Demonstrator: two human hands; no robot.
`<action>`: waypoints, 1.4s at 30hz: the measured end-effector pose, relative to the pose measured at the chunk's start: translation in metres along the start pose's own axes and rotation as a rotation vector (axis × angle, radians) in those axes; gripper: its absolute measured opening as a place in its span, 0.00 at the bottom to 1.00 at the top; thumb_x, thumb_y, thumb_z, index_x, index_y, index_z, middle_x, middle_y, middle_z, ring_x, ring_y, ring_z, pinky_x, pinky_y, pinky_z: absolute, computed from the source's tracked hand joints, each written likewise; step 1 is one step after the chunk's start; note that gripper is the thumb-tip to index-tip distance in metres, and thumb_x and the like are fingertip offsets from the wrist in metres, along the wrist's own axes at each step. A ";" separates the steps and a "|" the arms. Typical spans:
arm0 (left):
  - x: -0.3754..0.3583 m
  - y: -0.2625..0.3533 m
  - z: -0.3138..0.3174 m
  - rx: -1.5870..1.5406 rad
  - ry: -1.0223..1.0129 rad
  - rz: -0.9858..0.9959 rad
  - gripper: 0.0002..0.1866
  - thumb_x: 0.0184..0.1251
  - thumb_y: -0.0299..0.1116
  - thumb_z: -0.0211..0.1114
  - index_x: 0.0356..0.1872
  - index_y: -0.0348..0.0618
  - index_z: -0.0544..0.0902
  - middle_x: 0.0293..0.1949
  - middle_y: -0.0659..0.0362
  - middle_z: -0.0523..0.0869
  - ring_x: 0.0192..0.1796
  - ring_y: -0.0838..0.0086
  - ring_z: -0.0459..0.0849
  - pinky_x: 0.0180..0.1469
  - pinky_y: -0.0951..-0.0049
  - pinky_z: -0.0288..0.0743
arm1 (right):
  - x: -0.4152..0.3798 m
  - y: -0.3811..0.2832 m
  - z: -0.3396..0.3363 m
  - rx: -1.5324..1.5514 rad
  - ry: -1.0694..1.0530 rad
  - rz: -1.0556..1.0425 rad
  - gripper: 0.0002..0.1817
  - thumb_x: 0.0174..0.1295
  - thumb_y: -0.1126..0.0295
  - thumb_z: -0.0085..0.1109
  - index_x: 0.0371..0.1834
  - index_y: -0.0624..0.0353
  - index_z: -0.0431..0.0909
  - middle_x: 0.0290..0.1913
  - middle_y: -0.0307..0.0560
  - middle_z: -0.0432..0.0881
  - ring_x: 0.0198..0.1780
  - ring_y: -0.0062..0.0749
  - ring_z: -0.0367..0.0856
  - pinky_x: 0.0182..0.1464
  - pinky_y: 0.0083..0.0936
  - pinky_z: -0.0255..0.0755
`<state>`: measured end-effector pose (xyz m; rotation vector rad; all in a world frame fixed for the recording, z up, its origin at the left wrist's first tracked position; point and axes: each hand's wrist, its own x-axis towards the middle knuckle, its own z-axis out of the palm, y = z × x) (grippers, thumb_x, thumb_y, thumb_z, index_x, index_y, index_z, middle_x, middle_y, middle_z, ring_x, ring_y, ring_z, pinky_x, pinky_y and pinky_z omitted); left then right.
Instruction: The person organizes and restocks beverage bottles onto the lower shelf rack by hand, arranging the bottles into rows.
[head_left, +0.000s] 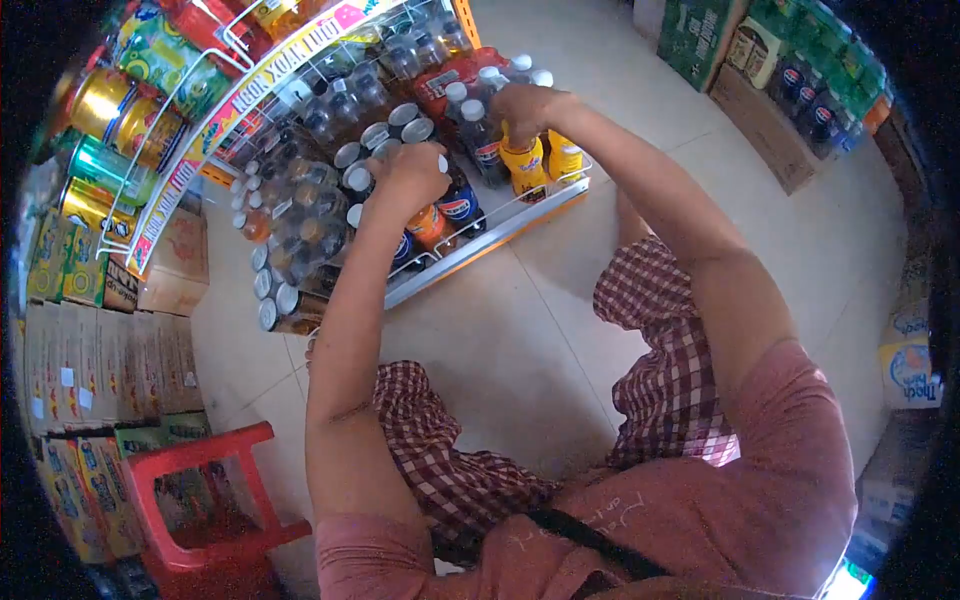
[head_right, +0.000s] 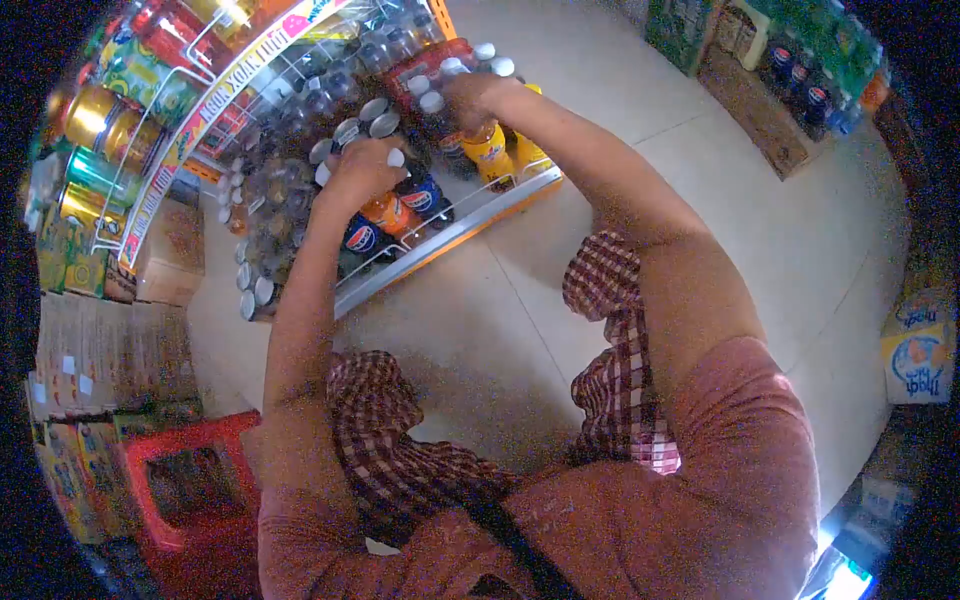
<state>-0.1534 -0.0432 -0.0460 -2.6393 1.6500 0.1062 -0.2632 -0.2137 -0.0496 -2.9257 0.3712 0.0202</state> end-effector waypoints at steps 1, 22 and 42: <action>0.003 -0.003 0.002 -0.011 -0.004 0.016 0.20 0.48 0.35 0.62 0.47 0.55 0.79 0.46 0.53 0.80 0.51 0.56 0.75 0.55 0.39 0.54 | 0.004 0.002 0.002 -0.020 0.029 -0.079 0.17 0.39 0.69 0.61 0.36 0.60 0.80 0.35 0.55 0.80 0.40 0.45 0.79 0.40 0.34 0.75; 0.004 -0.018 0.012 -0.164 0.042 0.175 0.17 0.49 0.36 0.65 0.44 0.53 0.80 0.44 0.55 0.81 0.52 0.61 0.75 0.54 0.42 0.58 | -0.015 -0.075 -0.075 -0.235 0.646 0.183 0.10 0.48 0.66 0.57 0.28 0.63 0.77 0.25 0.57 0.78 0.31 0.50 0.79 0.29 0.36 0.74; -0.002 -0.027 -0.004 -0.336 -0.052 0.303 0.20 0.47 0.36 0.66 0.47 0.52 0.79 0.38 0.55 0.83 0.42 0.64 0.81 0.45 0.66 0.71 | 0.007 -0.091 -0.053 -0.004 0.814 0.080 0.12 0.45 0.63 0.57 0.30 0.58 0.79 0.29 0.53 0.81 0.33 0.44 0.82 0.38 0.37 0.76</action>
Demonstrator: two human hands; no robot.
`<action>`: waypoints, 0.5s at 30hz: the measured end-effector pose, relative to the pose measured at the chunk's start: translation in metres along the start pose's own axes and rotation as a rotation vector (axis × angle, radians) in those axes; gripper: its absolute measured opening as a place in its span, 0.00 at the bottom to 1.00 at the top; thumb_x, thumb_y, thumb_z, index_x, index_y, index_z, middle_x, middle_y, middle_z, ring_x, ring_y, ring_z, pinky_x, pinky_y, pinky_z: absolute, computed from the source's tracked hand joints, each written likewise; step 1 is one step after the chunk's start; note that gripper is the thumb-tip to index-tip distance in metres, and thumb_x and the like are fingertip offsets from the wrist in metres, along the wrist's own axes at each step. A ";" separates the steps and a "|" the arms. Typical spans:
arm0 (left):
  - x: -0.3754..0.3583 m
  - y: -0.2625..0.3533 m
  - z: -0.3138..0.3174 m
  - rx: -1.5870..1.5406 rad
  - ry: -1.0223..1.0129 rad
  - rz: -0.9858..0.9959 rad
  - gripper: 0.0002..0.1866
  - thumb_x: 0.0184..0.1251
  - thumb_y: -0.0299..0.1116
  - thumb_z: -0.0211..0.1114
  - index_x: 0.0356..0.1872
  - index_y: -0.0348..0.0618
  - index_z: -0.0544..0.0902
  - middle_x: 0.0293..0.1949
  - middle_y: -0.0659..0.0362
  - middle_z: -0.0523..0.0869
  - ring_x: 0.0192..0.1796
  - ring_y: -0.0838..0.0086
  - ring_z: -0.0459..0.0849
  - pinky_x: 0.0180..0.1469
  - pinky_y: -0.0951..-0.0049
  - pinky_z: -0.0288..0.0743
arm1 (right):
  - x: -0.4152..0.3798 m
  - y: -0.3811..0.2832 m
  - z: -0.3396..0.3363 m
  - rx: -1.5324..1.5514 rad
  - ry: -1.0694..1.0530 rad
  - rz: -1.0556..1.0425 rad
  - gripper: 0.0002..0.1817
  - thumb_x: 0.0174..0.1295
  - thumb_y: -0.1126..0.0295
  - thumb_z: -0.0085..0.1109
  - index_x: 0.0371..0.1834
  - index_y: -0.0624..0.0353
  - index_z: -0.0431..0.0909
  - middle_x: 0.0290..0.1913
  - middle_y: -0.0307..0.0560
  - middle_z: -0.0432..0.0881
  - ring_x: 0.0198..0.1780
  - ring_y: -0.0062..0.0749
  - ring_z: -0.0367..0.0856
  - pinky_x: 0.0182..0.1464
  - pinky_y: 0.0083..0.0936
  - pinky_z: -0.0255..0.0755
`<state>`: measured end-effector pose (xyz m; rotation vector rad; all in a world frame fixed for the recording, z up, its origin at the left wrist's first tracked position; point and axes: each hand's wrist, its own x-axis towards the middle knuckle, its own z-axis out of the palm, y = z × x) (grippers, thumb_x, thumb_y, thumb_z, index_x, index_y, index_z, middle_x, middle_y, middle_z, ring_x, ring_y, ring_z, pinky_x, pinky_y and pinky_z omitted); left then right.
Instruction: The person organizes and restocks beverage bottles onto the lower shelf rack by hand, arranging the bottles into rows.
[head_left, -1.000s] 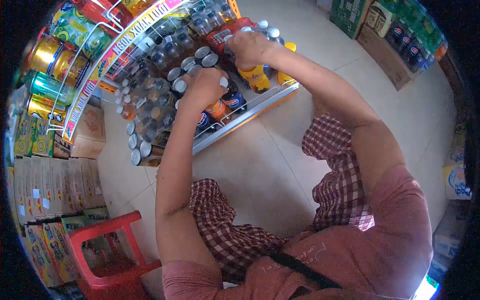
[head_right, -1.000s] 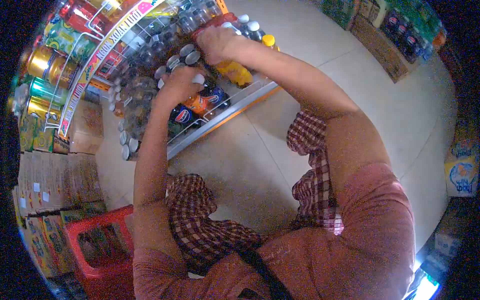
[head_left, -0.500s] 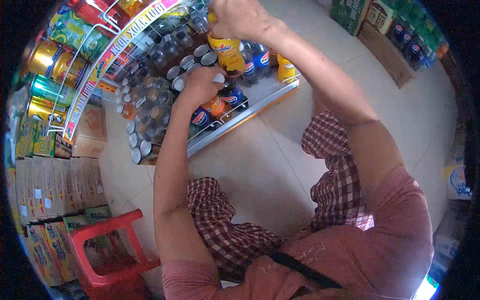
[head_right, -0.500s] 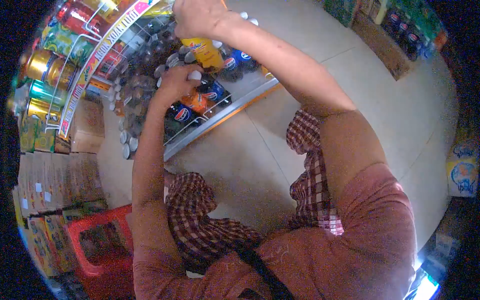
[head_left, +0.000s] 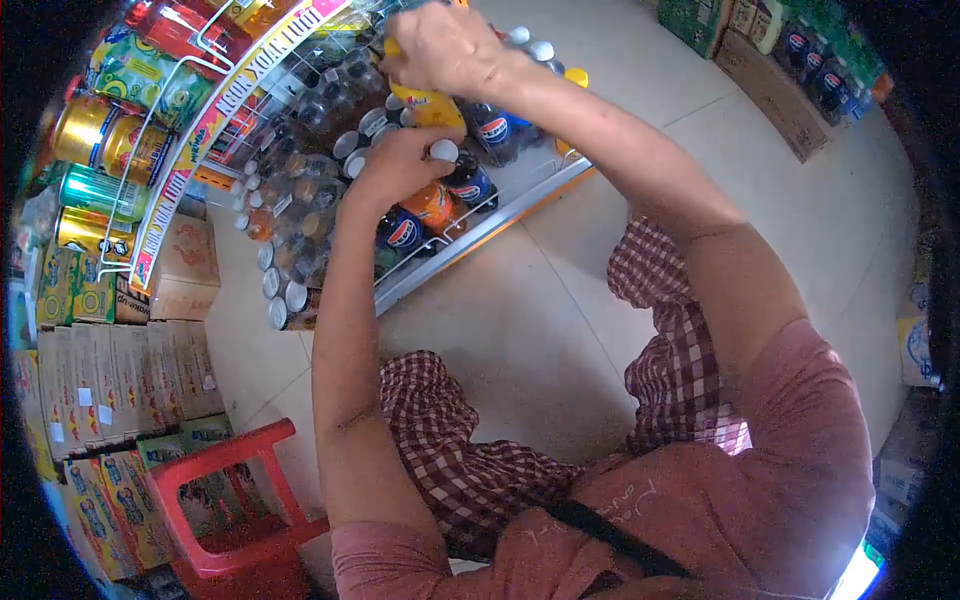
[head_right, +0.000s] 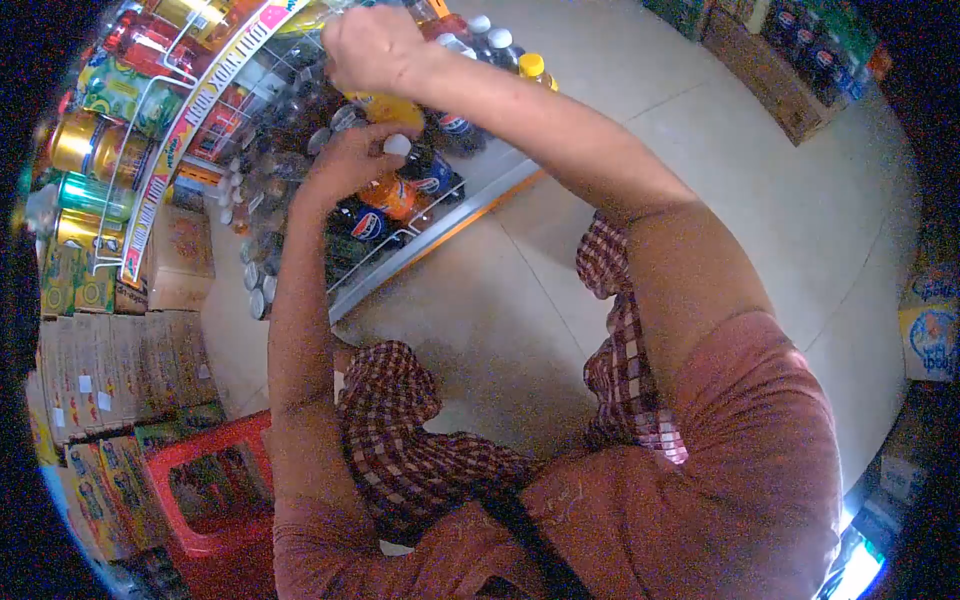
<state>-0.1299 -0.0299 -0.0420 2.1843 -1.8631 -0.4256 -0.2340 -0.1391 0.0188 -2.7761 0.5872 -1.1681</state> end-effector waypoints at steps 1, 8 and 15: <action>0.000 -0.003 -0.002 -0.037 0.017 0.036 0.20 0.48 0.37 0.66 0.46 0.51 0.80 0.36 0.54 0.83 0.39 0.64 0.82 0.41 0.71 0.74 | -0.003 0.002 0.010 -0.010 -0.001 -0.049 0.14 0.47 0.60 0.58 0.29 0.59 0.78 0.26 0.55 0.80 0.31 0.47 0.81 0.35 0.38 0.76; 0.004 -0.018 -0.009 -0.076 0.228 -0.120 0.13 0.52 0.37 0.63 0.39 0.48 0.83 0.32 0.53 0.84 0.34 0.66 0.83 0.40 0.71 0.74 | -0.015 0.019 0.071 -0.019 -0.150 -0.097 0.15 0.43 0.60 0.62 0.26 0.61 0.76 0.29 0.59 0.79 0.33 0.50 0.80 0.37 0.39 0.75; 0.020 -0.015 0.006 0.118 0.296 -0.253 0.13 0.52 0.39 0.61 0.37 0.45 0.82 0.34 0.52 0.84 0.37 0.63 0.83 0.41 0.67 0.74 | -0.025 0.033 0.097 0.188 -0.299 0.011 0.17 0.40 0.61 0.64 0.28 0.63 0.77 0.30 0.60 0.79 0.35 0.50 0.79 0.38 0.36 0.75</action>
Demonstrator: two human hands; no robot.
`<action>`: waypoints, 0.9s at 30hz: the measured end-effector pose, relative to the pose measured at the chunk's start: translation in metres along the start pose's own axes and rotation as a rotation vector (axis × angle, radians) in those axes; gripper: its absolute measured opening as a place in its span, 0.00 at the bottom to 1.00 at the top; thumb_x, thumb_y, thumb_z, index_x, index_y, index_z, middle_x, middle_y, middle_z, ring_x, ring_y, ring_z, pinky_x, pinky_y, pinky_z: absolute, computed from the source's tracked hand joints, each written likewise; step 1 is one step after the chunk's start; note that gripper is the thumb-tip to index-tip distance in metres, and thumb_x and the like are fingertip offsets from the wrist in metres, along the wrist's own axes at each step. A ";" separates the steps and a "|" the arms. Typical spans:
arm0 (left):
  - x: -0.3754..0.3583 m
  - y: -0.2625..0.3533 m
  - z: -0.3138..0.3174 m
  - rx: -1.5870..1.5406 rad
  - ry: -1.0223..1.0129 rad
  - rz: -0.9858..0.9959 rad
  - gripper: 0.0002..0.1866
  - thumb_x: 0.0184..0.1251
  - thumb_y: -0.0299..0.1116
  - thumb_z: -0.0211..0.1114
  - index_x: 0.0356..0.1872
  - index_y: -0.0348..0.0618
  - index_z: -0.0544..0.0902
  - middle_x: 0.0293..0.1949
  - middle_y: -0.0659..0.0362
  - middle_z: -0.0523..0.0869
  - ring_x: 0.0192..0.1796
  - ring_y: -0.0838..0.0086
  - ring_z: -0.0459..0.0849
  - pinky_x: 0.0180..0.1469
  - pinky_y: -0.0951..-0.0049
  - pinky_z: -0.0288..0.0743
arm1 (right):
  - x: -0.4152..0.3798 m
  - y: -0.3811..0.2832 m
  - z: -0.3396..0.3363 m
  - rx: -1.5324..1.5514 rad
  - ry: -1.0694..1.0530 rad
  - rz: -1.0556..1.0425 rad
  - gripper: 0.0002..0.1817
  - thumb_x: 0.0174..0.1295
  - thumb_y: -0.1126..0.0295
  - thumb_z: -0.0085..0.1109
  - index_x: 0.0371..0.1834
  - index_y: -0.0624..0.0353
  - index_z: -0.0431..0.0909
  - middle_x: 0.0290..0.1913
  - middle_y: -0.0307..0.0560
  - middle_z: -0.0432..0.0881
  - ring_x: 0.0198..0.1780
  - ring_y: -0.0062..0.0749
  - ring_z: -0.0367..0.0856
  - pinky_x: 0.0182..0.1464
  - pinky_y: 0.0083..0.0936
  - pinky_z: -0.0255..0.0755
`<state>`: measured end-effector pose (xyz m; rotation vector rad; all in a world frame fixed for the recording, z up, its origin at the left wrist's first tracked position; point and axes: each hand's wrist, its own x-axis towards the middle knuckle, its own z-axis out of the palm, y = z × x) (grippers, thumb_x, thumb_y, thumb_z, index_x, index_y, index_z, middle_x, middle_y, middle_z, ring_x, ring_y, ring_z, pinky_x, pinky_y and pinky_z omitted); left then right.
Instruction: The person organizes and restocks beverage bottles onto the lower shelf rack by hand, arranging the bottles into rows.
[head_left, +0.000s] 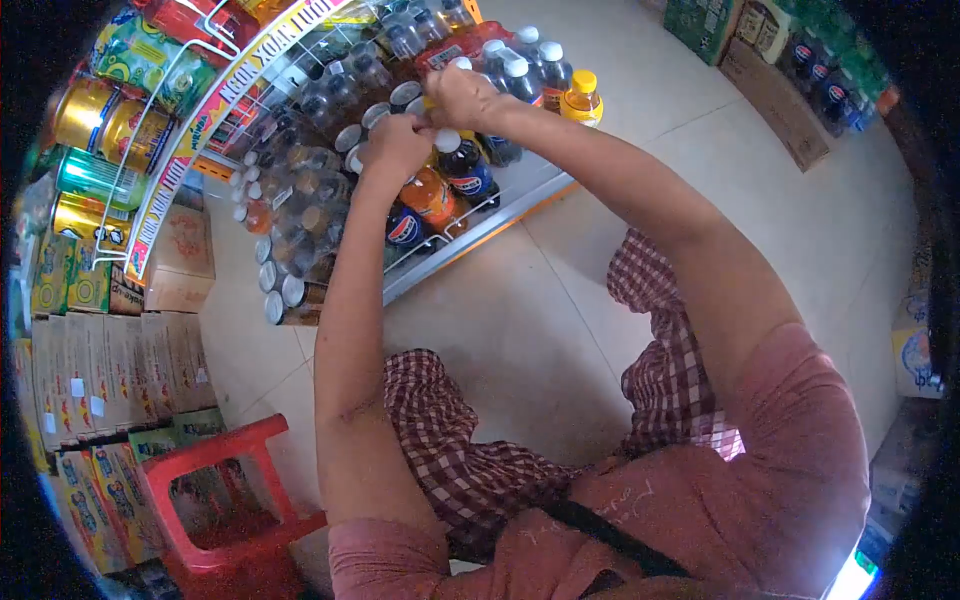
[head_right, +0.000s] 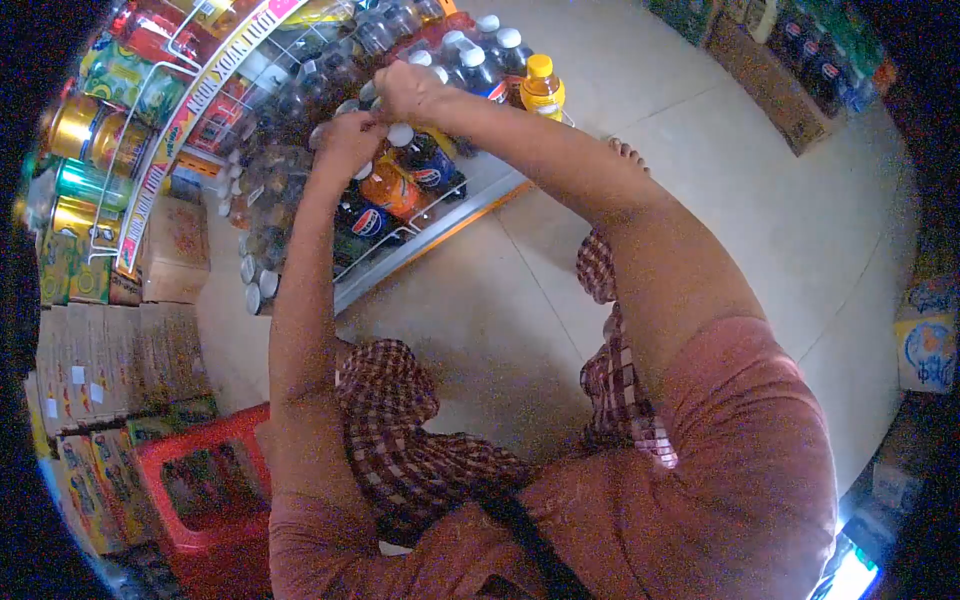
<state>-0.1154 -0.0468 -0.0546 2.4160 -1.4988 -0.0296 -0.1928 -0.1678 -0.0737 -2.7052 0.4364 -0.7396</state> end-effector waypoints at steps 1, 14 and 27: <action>0.003 -0.002 0.003 0.095 -0.037 -0.028 0.14 0.52 0.41 0.60 0.38 0.46 0.82 0.34 0.52 0.83 0.38 0.62 0.83 0.41 0.66 0.74 | -0.001 -0.001 0.002 0.021 -0.055 0.059 0.17 0.41 0.61 0.64 0.29 0.62 0.78 0.30 0.60 0.79 0.35 0.50 0.79 0.38 0.36 0.74; -0.019 -0.007 -0.010 -0.134 0.058 0.040 0.12 0.53 0.34 0.60 0.40 0.47 0.82 0.35 0.54 0.84 0.38 0.66 0.83 0.42 0.70 0.75 | 0.002 0.086 -0.084 -0.303 -0.179 0.147 0.22 0.47 0.48 0.60 0.39 0.52 0.80 0.35 0.54 0.80 0.40 0.48 0.79 0.41 0.37 0.73; -0.023 0.027 -0.007 0.002 -0.007 0.054 0.11 0.59 0.40 0.55 0.41 0.62 0.82 0.38 0.58 0.83 0.46 0.62 0.79 0.47 0.56 0.70 | -0.035 0.082 -0.097 -0.210 -0.659 0.275 0.23 0.32 0.76 0.67 0.38 0.61 0.75 0.28 0.48 0.80 0.24 0.32 0.82 0.24 0.25 0.79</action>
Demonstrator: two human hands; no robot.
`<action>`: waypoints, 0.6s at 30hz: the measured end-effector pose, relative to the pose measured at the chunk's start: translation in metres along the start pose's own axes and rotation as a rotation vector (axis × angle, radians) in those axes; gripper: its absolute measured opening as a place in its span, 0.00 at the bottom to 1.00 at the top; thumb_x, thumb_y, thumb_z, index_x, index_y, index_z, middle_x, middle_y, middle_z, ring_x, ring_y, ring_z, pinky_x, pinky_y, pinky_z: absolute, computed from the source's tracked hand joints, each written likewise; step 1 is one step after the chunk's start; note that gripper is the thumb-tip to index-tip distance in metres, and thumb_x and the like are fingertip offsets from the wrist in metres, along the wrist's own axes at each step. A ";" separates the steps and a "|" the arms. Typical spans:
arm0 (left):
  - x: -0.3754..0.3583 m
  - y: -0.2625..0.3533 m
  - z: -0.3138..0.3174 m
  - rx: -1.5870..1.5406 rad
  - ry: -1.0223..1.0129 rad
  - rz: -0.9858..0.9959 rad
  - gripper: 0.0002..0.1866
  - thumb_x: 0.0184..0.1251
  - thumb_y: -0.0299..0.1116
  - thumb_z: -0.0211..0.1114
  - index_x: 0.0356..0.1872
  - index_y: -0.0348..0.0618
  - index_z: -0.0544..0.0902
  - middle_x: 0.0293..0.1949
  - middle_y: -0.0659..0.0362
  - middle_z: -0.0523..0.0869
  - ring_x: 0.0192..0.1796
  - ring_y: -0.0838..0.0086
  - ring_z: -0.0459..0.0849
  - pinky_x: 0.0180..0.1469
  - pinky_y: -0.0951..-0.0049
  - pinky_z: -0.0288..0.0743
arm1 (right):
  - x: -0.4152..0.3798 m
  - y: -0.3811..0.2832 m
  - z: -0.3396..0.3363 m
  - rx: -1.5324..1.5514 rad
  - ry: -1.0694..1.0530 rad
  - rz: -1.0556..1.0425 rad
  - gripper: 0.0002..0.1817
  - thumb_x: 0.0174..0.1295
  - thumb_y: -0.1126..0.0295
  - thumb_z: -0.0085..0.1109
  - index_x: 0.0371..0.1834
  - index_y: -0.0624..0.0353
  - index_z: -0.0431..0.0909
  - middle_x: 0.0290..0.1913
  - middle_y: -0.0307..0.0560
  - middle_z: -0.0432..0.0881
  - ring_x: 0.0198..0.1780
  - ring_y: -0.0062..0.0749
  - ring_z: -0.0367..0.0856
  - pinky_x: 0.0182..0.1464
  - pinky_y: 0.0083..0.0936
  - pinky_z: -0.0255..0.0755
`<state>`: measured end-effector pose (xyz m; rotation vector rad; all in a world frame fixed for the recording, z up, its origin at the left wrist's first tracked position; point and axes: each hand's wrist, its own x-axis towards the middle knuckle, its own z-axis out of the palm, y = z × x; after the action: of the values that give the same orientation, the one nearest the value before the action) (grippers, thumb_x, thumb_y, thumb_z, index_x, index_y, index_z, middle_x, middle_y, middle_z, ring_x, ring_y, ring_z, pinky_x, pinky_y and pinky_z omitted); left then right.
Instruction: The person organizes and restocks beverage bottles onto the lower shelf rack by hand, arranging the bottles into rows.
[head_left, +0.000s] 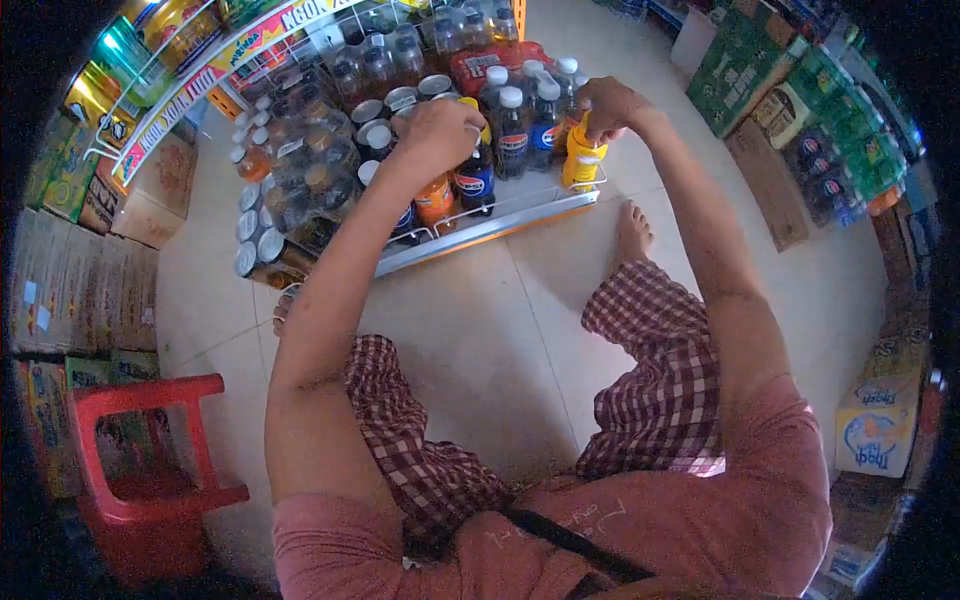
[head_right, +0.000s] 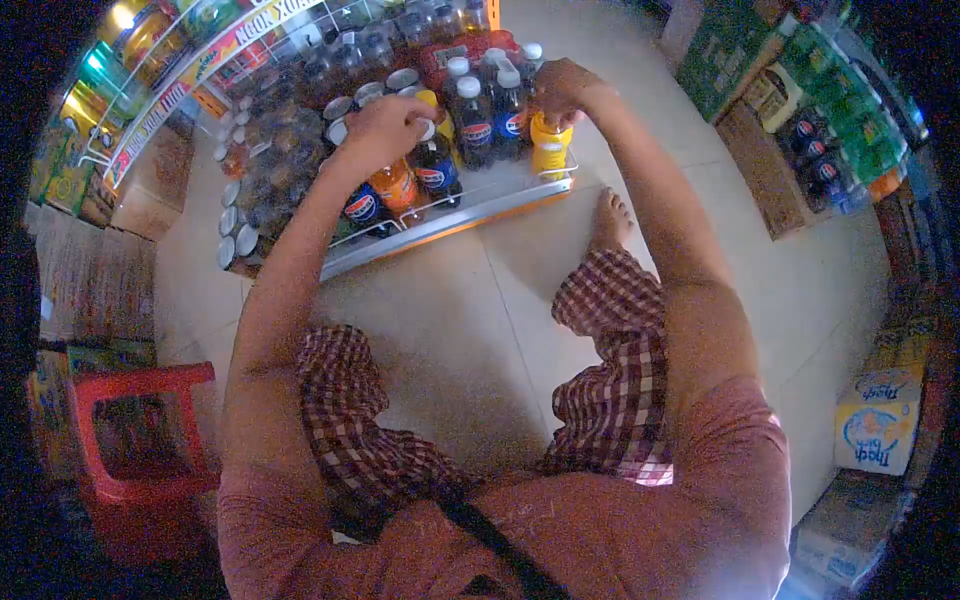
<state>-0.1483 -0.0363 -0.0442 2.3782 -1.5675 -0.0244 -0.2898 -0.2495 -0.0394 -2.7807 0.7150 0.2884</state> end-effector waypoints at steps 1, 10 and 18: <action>-0.001 -0.001 0.003 0.032 0.072 0.019 0.11 0.58 0.40 0.55 0.40 0.62 0.82 0.37 0.58 0.83 0.45 0.61 0.79 0.46 0.54 0.70 | -0.005 -0.008 -0.003 0.005 -0.009 -0.060 0.21 0.31 0.75 0.67 0.36 0.61 0.76 0.25 0.48 0.80 0.24 0.32 0.82 0.25 0.25 0.79; 0.010 0.001 0.014 -0.061 0.321 0.188 0.21 0.49 0.35 0.61 0.49 0.50 0.75 0.45 0.56 0.79 0.52 0.56 0.73 0.50 0.42 0.60 | -0.043 -0.071 -0.037 -0.045 0.377 -0.260 0.17 0.40 0.67 0.63 0.37 0.60 0.77 0.32 0.55 0.80 0.33 0.43 0.81 0.36 0.31 0.76; -0.004 0.018 0.012 0.073 0.098 0.082 0.19 0.49 0.37 0.62 0.47 0.50 0.77 0.45 0.54 0.78 0.52 0.59 0.72 0.52 0.46 0.59 | -0.033 -0.095 -0.009 -0.097 0.456 -0.262 0.20 0.41 0.66 0.64 0.42 0.53 0.76 0.34 0.56 0.79 0.39 0.49 0.78 0.41 0.36 0.74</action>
<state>-0.1682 -0.0421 -0.0522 2.3288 -1.6438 0.1658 -0.2702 -0.1565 -0.0039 -3.0190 0.4215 -0.3820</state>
